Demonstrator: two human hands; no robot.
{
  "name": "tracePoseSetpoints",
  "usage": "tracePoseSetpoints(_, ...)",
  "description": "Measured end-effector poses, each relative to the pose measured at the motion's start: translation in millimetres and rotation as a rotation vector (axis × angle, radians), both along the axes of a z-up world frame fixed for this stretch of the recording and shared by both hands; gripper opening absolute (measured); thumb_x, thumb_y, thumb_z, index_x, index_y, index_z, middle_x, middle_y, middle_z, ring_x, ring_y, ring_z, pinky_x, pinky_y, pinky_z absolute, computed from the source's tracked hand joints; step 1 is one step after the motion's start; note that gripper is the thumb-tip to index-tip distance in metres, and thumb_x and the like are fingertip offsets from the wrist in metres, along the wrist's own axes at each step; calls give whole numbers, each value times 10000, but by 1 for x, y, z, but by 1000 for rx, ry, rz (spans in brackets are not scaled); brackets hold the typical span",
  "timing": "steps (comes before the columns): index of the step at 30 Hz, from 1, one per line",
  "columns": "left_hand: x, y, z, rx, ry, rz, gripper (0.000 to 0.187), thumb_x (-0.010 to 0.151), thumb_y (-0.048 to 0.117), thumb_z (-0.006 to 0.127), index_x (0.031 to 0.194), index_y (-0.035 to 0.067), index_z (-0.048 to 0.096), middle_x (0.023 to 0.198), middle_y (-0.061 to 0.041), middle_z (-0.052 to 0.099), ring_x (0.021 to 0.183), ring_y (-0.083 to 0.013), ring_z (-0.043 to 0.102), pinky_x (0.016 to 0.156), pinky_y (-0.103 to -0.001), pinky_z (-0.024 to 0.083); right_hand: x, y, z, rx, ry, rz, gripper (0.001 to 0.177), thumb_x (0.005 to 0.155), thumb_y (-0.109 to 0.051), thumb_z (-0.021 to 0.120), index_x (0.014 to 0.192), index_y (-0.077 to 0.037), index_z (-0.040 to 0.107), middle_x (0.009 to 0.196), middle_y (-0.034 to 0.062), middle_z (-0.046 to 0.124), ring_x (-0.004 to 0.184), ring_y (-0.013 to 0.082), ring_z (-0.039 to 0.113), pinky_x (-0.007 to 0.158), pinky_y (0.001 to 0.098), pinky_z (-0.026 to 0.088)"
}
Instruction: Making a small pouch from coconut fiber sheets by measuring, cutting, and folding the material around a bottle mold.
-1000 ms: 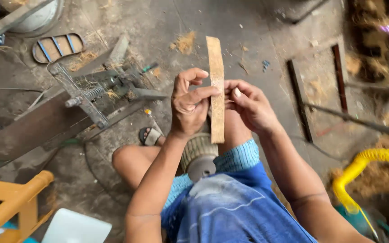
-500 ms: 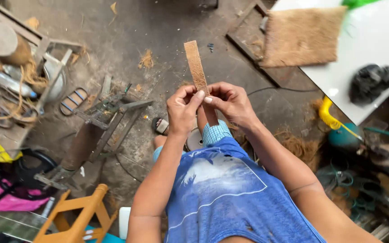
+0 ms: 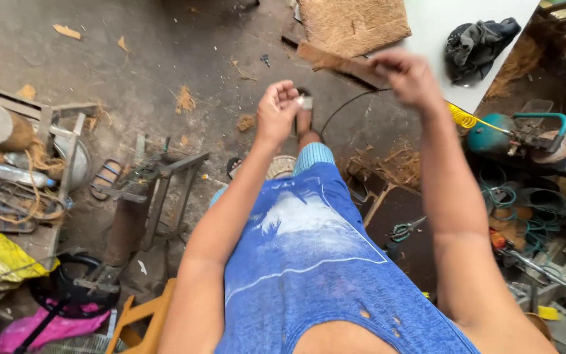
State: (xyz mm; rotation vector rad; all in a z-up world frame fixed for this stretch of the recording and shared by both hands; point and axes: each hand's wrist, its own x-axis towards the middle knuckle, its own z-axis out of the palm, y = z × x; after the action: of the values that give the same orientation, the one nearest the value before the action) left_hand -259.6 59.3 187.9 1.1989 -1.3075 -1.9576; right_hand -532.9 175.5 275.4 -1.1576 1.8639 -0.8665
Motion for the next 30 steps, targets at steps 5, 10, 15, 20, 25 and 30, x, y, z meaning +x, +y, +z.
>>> tracePoseSetpoints(5,-81,-51,-53,-271,-98,77,261,847,177,695,1098,114,658,987,-35,690,883,-119,649,821,-266,534,-147,-56,-52,174,6,92,139,1036,-54,633,1162,-39,690,1083,34,690,1000,121,622,909,281,487)
tracePoseSetpoints(10,-146,-103,-39,-553,-232,163,219,856,114,646,1064,139,712,1020,-20,721,914,-167,681,834,-309,532,-211,-127,-122,113,-26,318,143,999,9,602,1095,-41,696,1009,-24,667,950,91,602,901,277,490)
tracePoseSetpoints(15,-185,-102,-71,-784,-415,-46,319,841,76,748,1156,114,711,1176,-112,657,1230,-387,537,976,-506,489,-221,-153,-147,164,-112,378,141,970,33,634,1057,-59,697,977,-87,630,905,31,553,824,190,440)
tracePoseSetpoints(20,-209,-98,-82,-859,-657,-113,385,799,-26,741,1128,150,649,1028,7,600,912,-174,573,835,-334,538,-209,-162,-126,140,73,330,161,935,-13,710,1083,-64,746,1008,75,695,899,174,648,830,292,532)
tracePoseSetpoints(25,-207,-110,-63,-1022,-706,-170,195,818,-50,681,908,111,617,858,-4,520,758,-173,508,618,-298,506,-192,-163,-112,-23,324,257,184,889,-4,772,1066,7,723,985,105,575,876,252,595,812,358,543)
tracePoseSetpoints(30,-208,-120,-48,-996,-677,-249,316,752,-7,750,1019,83,606,984,-89,500,859,-297,535,631,-444,500,-184,-148,-109,-81,581,144,323,874,53,664,1190,1,618,1242,207,505,1143,371,518,976,456,552)
